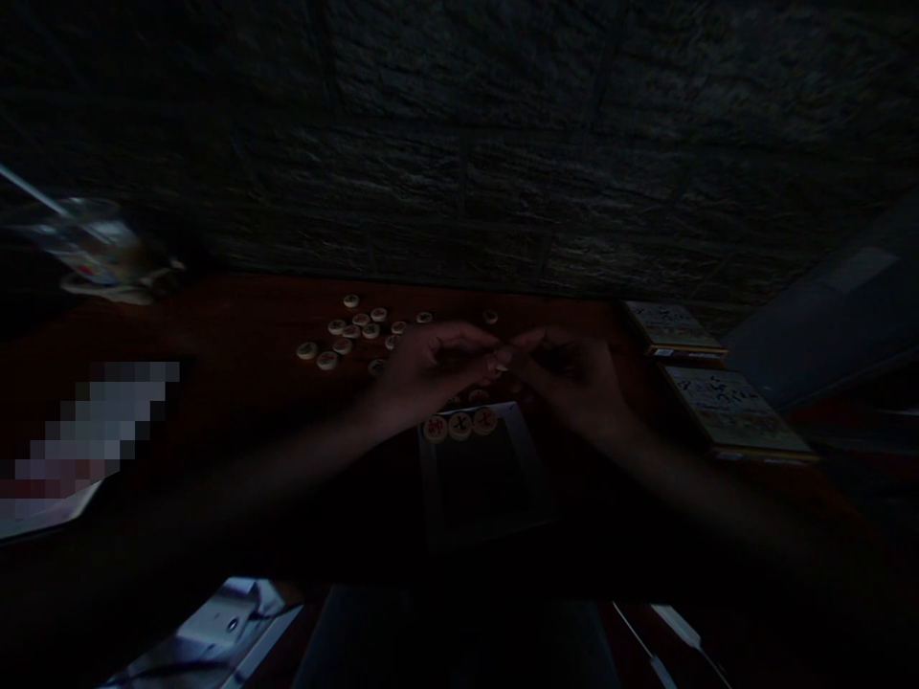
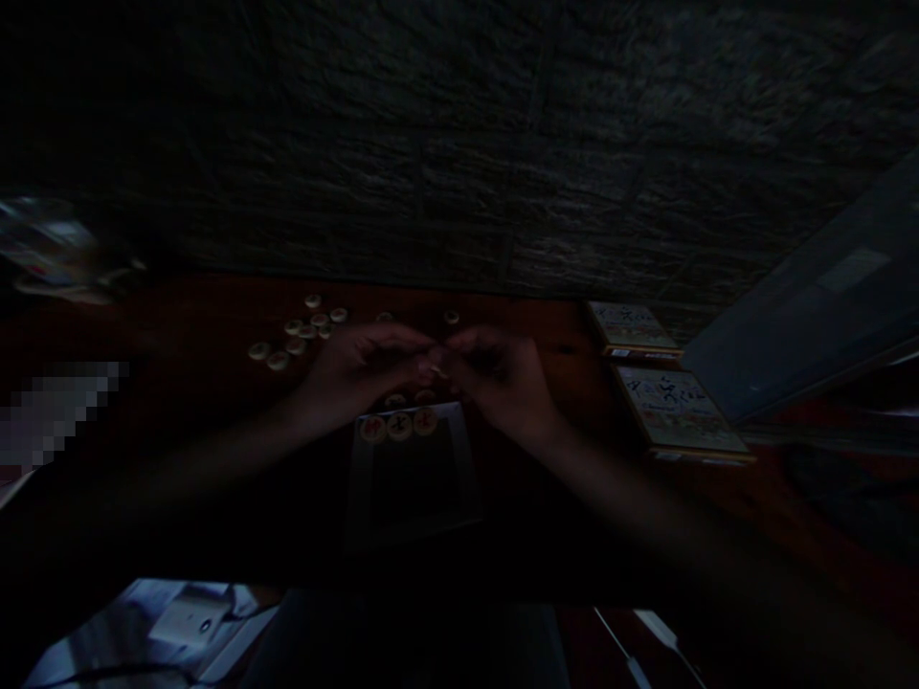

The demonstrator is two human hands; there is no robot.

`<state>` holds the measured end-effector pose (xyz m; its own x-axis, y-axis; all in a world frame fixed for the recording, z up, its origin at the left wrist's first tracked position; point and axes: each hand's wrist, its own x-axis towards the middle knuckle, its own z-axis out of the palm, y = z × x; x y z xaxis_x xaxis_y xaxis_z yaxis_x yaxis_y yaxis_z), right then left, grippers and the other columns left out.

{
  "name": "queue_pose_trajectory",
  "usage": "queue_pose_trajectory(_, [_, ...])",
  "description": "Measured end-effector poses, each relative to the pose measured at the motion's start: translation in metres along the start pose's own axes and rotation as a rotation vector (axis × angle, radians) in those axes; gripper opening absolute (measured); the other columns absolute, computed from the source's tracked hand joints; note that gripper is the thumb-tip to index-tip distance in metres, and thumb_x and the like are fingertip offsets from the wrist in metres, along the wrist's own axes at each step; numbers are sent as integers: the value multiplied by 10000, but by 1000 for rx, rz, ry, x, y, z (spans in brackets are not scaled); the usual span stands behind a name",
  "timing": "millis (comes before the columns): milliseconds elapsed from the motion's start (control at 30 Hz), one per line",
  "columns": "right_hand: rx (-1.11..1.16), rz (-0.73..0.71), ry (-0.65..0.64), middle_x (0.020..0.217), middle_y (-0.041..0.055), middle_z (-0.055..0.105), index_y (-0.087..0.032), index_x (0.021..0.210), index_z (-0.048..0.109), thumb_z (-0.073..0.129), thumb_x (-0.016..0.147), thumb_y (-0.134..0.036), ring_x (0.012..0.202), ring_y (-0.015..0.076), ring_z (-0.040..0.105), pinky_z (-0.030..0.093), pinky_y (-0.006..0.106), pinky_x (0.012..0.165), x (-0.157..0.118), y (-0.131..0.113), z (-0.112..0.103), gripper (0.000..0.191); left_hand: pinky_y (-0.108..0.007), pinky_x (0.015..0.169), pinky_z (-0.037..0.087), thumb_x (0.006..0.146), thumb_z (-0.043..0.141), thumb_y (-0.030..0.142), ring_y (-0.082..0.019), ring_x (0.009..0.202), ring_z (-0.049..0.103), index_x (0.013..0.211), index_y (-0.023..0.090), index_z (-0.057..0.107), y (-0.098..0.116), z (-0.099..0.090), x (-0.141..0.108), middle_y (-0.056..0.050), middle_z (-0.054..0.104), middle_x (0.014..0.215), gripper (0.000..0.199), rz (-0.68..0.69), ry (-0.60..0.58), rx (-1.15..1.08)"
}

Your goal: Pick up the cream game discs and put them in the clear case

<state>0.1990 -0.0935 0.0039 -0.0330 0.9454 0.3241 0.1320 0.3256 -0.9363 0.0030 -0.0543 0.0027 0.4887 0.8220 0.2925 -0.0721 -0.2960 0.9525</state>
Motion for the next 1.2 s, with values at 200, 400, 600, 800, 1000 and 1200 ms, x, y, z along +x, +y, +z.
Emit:
queue_pose_trajectory(200, [1, 70, -21, 695, 26, 746, -181, 813, 760, 873, 779, -594, 548, 139, 666, 523, 237, 478, 1, 1, 0, 429, -290, 803, 620, 861, 840, 366, -193, 865, 786, 1008, 189, 795, -1, 2, -1, -62, 827, 986, 235, -12, 39, 6])
queue_pose_trajectory(400, [94, 109, -21, 758, 20, 774, -188, 946, 786, 923, 741, -504, 568, 140, 680, 545, 244, 490, 2, 4, 0, 402, -300, 800, 627, 847, 852, 342, -195, 869, 791, 1045, 197, 815, -1, 3, -2, -66, 834, 1018, 249, -19, 83, -8])
queue_pose_trajectory(600, [126, 131, -7, 789, 31, 792, -176, 959, 779, 948, 720, -467, 582, 137, 686, 549, 235, 497, 0, 4, 1, 413, -295, 798, 614, 804, 889, 290, -206, 864, 793, 1063, 164, 800, 0, 2, -3, -81, 830, 967, 302, 13, 39, -1])
queue_pose_trajectory(800, [144, 139, -46, 741, 15, 780, -183, 918, 776, 985, 663, -449, 548, 120, 662, 524, 217, 487, 2, 6, 0, 423, -281, 796, 614, 806, 890, 264, -195, 853, 790, 1028, 176, 785, 0, 3, -3, -62, 821, 931, 261, 79, -6, 31])
queue_pose_trajectory(1000, [86, 160, -60, 670, 11, 742, -178, 814, 760, 955, 681, -530, 514, 114, 631, 505, 213, 464, 2, 3, 0, 424, -291, 817, 617, 830, 870, 278, -200, 881, 789, 1036, 182, 780, 1, 6, -5, -56, 823, 954, 245, 84, -19, 58])
queue_pose_trajectory(1200, [89, 137, -65, 669, 15, 732, -178, 815, 787, 897, 771, -544, 553, 118, 647, 512, 207, 481, 1, -2, 0, 385, -266, 758, 606, 841, 861, 315, -183, 850, 776, 1000, 188, 799, 1, 4, -3, -52, 823, 961, 213, 33, 27, 50])
